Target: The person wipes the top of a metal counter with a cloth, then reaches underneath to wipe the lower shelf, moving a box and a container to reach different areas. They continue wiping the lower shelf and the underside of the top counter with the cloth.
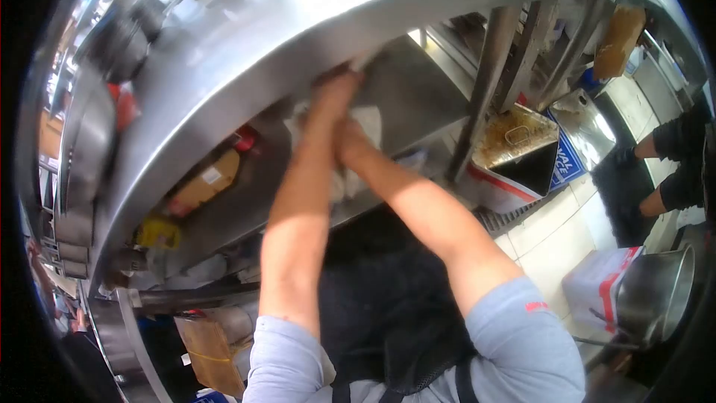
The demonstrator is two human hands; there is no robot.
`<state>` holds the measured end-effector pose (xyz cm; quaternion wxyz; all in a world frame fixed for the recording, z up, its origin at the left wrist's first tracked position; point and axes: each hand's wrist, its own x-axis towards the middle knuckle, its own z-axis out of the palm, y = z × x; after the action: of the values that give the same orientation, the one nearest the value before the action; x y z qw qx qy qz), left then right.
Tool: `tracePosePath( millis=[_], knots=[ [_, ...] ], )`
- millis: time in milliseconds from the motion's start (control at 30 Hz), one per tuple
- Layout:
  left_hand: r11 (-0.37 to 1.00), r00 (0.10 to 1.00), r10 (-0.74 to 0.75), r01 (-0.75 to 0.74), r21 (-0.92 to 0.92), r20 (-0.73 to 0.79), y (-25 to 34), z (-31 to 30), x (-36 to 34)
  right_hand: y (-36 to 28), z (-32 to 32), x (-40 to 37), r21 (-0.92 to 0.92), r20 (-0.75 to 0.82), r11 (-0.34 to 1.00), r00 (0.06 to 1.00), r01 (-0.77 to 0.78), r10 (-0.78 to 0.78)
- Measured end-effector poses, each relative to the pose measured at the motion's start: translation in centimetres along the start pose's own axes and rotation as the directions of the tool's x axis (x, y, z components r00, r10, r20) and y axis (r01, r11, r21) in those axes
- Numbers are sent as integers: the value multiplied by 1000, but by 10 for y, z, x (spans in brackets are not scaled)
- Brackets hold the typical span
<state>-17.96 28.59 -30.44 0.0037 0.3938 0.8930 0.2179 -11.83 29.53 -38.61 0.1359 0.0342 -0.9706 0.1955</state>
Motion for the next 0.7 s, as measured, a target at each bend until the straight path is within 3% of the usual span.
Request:
tracePosePath(
  millis=[33,67,100,133,167,233,267,300,333,467,700],
  knots=[
    [993,997,-68,64,-98,-38,9,-34,-21,2,-11,6,-26,69,999,997,-30,32],
    [937,967,-255,240,-254,-26,12,-52,-31,4,-21,12,-160,155,985,983,-70,95],
    [825,902,-432,401,-399,13,9,-64,-40,13,-24,19,-152,150,986,984,-68,91],
    [965,951,-261,256,-52,-168,-29,-66,-49,25,-26,25,-134,117,986,986,-100,116],
    [937,962,-34,124,325,-270,-65,-66,-60,37,-29,31,-116,86,985,987,-127,137],
    [827,916,83,156,540,-392,-74,-78,-100,57,-44,39,-55,95,986,982,-157,162],
    [821,915,80,164,547,-395,-69,-80,-116,76,-37,50,-94,44,984,987,-148,153],
    [963,853,-77,-71,-261,-516,-58,-82,-131,95,-33,59,-132,-8,981,989,-145,145],
    [405,838,-278,-340,-849,-469,-51,-84,-146,113,-32,68,-109,-53,983,988,-147,142],
    [392,763,-427,-327,-860,-485,-48,-94,-194,180,-42,92,-200,-157,969,981,-145,115],
    [477,797,-364,-285,-832,-482,-71,-73,-202,162,-64,28,-157,-281,833,832,-531,477]
  ],
)
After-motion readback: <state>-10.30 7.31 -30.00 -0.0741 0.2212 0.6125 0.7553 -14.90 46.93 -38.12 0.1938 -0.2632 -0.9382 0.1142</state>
